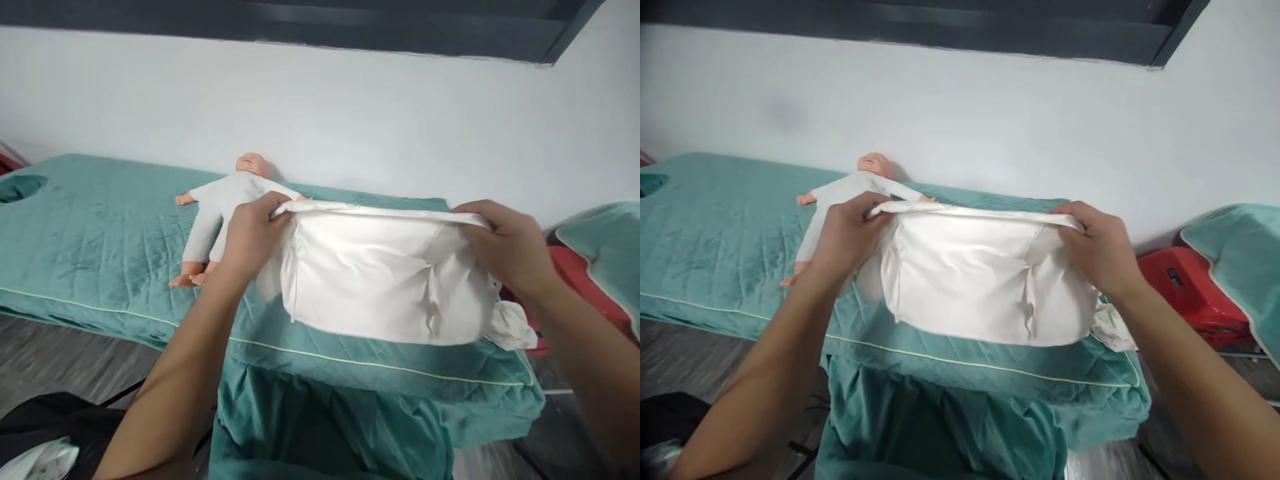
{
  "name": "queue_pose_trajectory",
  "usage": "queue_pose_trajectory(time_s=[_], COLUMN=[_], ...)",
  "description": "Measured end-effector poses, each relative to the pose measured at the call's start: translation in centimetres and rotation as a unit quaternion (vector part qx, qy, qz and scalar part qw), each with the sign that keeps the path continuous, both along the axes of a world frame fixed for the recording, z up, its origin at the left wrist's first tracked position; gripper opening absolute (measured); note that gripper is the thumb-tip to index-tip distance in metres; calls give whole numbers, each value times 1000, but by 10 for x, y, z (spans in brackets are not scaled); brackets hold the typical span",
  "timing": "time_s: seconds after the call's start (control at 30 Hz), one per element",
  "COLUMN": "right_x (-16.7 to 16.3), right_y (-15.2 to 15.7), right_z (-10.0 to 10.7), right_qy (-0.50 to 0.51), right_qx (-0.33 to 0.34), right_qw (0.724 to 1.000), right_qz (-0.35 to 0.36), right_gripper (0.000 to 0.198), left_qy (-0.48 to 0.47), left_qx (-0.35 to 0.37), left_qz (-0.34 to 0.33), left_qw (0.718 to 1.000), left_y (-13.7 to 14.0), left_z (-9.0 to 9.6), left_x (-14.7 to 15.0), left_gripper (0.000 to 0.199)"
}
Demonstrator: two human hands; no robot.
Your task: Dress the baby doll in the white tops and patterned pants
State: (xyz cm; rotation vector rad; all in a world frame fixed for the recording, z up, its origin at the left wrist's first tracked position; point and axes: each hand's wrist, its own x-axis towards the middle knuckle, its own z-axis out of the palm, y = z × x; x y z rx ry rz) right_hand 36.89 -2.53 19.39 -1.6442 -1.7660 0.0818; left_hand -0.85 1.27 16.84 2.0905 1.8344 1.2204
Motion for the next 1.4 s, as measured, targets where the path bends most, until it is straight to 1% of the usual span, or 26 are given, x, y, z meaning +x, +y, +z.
queue_pose_trajectory(time_s=[0.07, 0.13, 0.17, 0.2, 0.23, 0.27, 0.3, 0.33, 0.37, 0.43, 0.47, 0.53, 0.6, 0.67, 0.8, 0.87, 1.03, 1.13, 1.23, 1.33, 1.4], right_x=[-1, -13, -24, -39, -56, -74, -92, -109, -123, -142, -145, -144, -136, -129, -123, -122, -115, -111, -106, -101, -98], right_y=[15, 27, 30, 31, 30, 27, 24, 20, 18, 17, 19, 26, 36, 44, 55, 62, 90, 112, 135, 151, 156], right_z=[-21, -50, -66, -84, -102, -119, -135, -150, -163, -179, -184, -186, -183, -178, -173, -172, -175, -177, -180, -186, -190], right_qy=[-55, -120, -147, -174, -187, -187, -177, -157, -133, -104, -100, -107, -112, -112, -115, -118, -119, -108, -97, -114, -132], right_qx=[-43, -79, -83, -71, -55, -50, -57, -72, -92, -124, -136, -157, -177, -181, -131, -110, -91, -86, -89, -88, -101], right_qw=[998, 989, 985, 981, 981, 981, 981, 982, 984, 986, 986, 981, 975, 973, 980, 982, 986, 988, 989, 987, 984], right_qz=[-3, -22, -35, -39, -24, 13, 54, 77, 79, 30, 0, -47, -73, -84, -95, -95, -74, -72, -73, -68, -57], right_gripper=[30, 35, 39, 43, 46, 47, 48, 48, 50, 54, 57, 64, 69, 71, 69, 68, 63, 56, 53, 57, 60], left_qy=[39, 71, 79, 79, 67, 45, 19, 3, -9, -15, -14, -18, -33, -56, -158, -184, -111, -85, -77, -84, -88], left_qx=[-49, -52, -41, -37, -45, -68, -102, -129, -140, -154, -157, -163, -166, -164, -129, -120, -149, -139, -135, -141, -143], left_qz=[27, 49, 46, 30, -3, -49, -94, -130, -139, -134, -122, -100, -84, -69, -47, -42, -25, -28, -30, -34, -38], left_qw=[998, 995, 995, 996, 997, 995, 990, 983, 980, 979, 980, 981, 982, 982, 978, 975, 982, 986, 987, 986, 985], left_y=[16, 26, 27, 25, 21, 16, 12, 8, 6, 10, 15, 28, 40, 46, 48, 52, 78, 99, 117, 130, 134], left_z=[-14, -38, -53, -70, -87, -104, -119, -133, -144, -157, -159, -157, -153, -148, -144, -143, -144, -146, -148, -154, -160], left_x=[5, 18, 27, 39, 51, 63, 74, 83, 89, 94, 93, 90, 88, 90, 102, 106, 107, 110, 115, 118, 118], left_gripper=[22, 24, 25, 25, 27, 31, 34, 37, 41, 46, 47, 48, 51, 55, 62, 63, 60, 61, 61, 61, 61])
